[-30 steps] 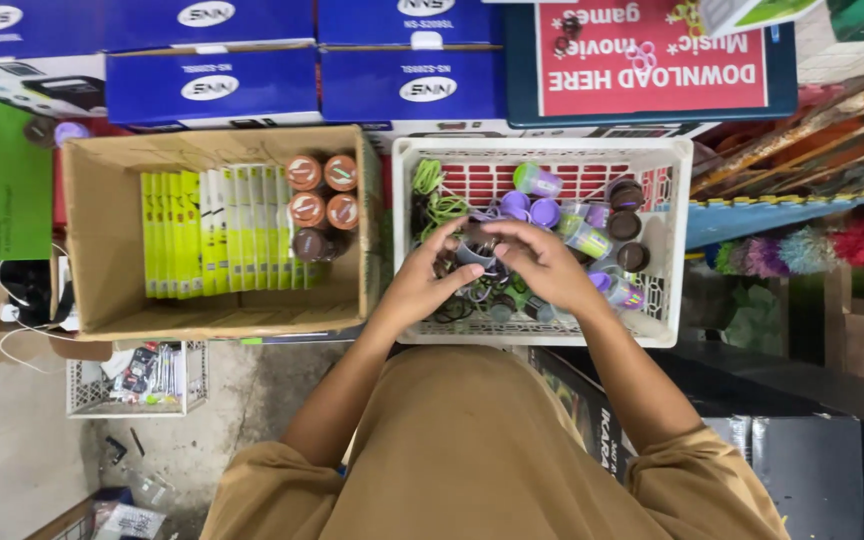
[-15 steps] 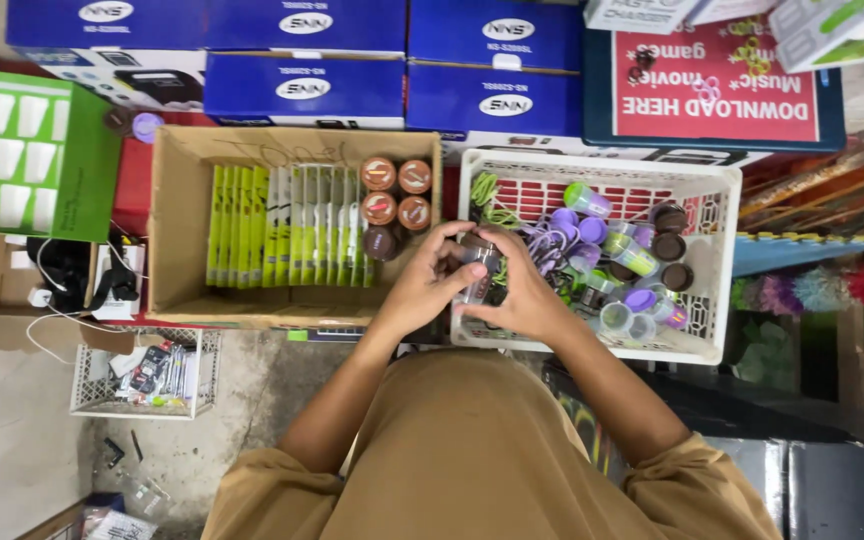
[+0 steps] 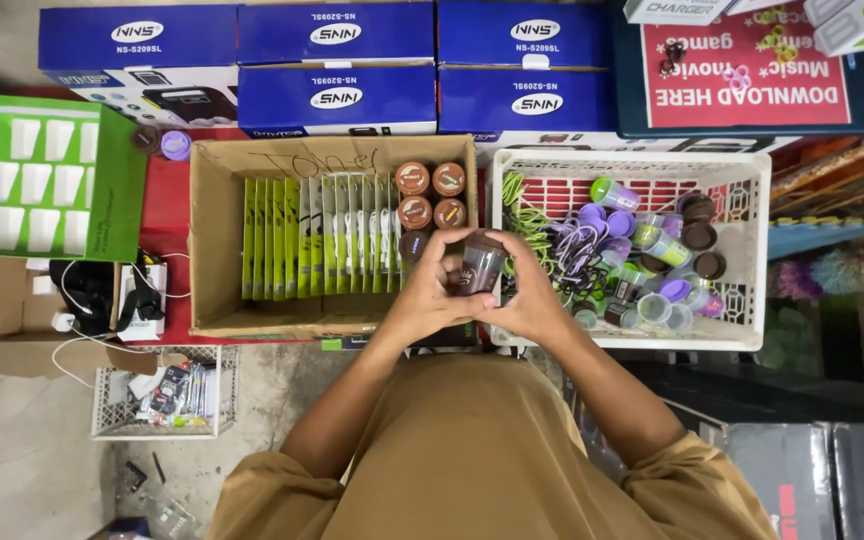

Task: The person organizes small, colorful coiled cables and cylindrical containers in a store setting. They pick up cables from a white basket, coil them by hand, and place them into a cardboard box alongside other items. The person also handles small cylindrical containers, moving them between the basket and the box.

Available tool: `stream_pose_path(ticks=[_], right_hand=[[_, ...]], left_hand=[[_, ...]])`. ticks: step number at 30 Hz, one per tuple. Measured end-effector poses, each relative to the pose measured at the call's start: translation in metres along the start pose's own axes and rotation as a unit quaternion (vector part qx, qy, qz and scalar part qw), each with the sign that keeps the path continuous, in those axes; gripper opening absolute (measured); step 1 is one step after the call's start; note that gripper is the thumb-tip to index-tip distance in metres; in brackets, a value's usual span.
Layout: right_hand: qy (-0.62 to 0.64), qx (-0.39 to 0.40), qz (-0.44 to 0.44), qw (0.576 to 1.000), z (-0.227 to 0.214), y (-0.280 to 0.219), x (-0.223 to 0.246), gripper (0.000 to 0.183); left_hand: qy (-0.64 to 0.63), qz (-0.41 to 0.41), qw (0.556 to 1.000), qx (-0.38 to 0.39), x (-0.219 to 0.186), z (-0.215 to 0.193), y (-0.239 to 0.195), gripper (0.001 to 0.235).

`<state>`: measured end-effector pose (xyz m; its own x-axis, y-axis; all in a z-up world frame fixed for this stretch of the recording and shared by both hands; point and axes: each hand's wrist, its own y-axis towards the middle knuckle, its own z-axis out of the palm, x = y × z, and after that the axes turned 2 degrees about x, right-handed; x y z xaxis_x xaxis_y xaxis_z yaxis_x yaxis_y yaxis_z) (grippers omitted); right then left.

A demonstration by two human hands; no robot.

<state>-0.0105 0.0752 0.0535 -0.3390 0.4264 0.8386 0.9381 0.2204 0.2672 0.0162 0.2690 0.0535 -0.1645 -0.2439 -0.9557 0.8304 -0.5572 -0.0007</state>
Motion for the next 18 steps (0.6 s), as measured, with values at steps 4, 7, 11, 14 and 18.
stream_pose_path(ticks=[4, 7, 11, 14, 18], right_hand=[[-0.032, -0.012, -0.005, 0.999, 0.009, 0.003, 0.014, 0.089], [-0.041, -0.011, -0.002, 0.999, 0.014, 0.001, 0.018, 0.086], [-0.049, -0.008, 0.007, 0.999, 0.018, 0.002, 0.018, 0.086], [-0.052, -0.015, -0.019, 0.998, 0.022, 0.004, 0.010, 0.086], [0.002, 0.021, -0.079, 0.997, 0.014, 0.021, 0.034, 0.090]], left_hand=[[-0.014, 0.033, 0.999, 0.018, 0.003, -0.010, -0.005, 0.085], [-0.035, 0.040, 0.998, 0.031, 0.005, -0.016, -0.010, 0.084], [-0.007, 0.015, 1.000, 0.017, 0.000, -0.018, -0.010, 0.083], [-0.007, -0.012, 1.000, 0.010, -0.015, -0.017, -0.011, 0.084], [-0.040, -0.036, 0.999, -0.006, 0.004, -0.029, -0.010, 0.071]])
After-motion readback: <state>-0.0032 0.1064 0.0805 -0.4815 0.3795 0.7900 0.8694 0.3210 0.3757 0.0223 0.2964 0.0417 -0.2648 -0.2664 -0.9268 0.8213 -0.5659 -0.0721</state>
